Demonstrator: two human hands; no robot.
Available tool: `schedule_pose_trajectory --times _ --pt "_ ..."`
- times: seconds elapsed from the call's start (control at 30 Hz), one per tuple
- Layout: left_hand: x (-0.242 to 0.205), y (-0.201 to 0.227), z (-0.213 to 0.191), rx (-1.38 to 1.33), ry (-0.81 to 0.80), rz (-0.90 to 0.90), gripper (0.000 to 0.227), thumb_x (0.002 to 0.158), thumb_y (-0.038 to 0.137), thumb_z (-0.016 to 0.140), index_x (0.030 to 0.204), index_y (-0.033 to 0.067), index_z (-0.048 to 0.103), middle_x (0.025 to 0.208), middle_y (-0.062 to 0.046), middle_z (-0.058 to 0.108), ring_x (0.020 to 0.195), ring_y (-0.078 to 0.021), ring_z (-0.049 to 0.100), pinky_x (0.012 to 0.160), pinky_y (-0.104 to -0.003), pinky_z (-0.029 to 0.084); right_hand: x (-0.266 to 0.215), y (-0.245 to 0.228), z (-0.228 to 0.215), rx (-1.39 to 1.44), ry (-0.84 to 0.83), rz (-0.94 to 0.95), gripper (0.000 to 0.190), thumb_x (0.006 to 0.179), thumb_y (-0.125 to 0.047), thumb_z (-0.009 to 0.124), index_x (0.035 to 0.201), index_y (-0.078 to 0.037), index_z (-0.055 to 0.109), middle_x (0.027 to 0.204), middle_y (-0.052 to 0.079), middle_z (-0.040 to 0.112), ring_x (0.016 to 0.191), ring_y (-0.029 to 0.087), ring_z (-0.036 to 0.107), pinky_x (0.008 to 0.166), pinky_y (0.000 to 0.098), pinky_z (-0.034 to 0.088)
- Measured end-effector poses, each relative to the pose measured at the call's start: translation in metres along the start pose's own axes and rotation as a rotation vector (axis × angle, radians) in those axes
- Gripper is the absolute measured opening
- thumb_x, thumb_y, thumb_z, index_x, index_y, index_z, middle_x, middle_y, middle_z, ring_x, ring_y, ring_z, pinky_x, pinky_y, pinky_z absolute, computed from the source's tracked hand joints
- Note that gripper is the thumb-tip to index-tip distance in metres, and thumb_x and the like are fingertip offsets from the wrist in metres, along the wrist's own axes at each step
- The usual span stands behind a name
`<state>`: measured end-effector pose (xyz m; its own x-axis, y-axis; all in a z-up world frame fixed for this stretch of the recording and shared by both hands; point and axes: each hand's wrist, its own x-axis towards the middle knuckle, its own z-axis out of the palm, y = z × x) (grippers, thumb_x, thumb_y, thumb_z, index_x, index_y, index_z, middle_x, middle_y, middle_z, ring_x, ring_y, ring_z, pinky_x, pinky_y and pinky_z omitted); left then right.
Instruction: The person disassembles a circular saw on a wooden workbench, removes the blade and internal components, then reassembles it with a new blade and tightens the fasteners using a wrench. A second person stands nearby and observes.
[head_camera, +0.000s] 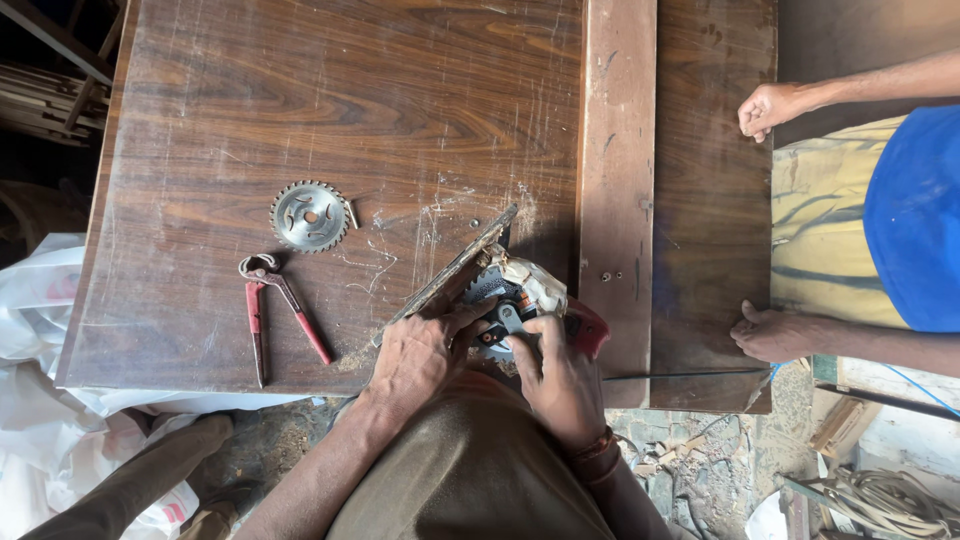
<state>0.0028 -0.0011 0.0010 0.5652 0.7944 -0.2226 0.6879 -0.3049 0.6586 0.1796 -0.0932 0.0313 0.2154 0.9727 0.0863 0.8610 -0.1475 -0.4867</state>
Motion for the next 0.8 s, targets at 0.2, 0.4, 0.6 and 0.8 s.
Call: schedule_pose_trajectory --times 0.2,0.4,0.6,0.8 --pt "0.002 -0.004 0.002 0.022 0.052 0.044 0.043 0.091 0.037 0.072 0.133 0.0388 0.066 0.101 -0.009 0.076 0.074 -0.0314 0.074 0.07 -0.045 0.06 0.002 0.018 -0.028 0.425 -0.152 0.204 0.028 0.098 -0.016 0.068 0.125 -0.009 0.071 0.078 0.01 0.075 0.064 0.014 0.068 0.053 0.0292 0.053" --pt "0.002 -0.009 0.005 -0.015 0.175 0.152 0.037 0.091 0.032 0.07 0.128 0.0358 0.071 0.103 -0.009 0.077 0.076 -0.0311 0.074 0.07 -0.044 0.06 0.041 0.028 -0.047 0.37 -0.192 -0.065 0.018 0.094 -0.02 0.072 0.107 -0.008 0.078 0.094 0.005 0.08 0.083 0.013 0.077 0.07 0.0271 0.057" --pt "0.004 -0.008 0.006 0.022 0.145 0.129 0.035 0.095 0.034 0.067 0.129 0.0357 0.069 0.098 -0.009 0.077 0.072 -0.0296 0.074 0.068 -0.043 0.06 0.076 0.037 -0.041 0.28 -0.297 -0.14 0.016 0.085 -0.024 0.08 0.096 -0.012 0.081 0.084 0.002 0.076 0.074 0.015 0.073 0.068 0.0301 0.055" --pt "0.004 -0.007 0.008 -0.004 0.128 0.107 0.036 0.096 0.035 0.066 0.132 0.036 0.068 0.092 -0.01 0.077 0.069 -0.0299 0.073 0.068 -0.043 0.06 0.108 0.043 -0.039 0.127 -0.488 0.006 0.024 0.077 -0.032 0.087 0.091 -0.014 0.079 0.069 -0.001 0.066 0.062 0.009 0.059 0.057 0.031 0.046"
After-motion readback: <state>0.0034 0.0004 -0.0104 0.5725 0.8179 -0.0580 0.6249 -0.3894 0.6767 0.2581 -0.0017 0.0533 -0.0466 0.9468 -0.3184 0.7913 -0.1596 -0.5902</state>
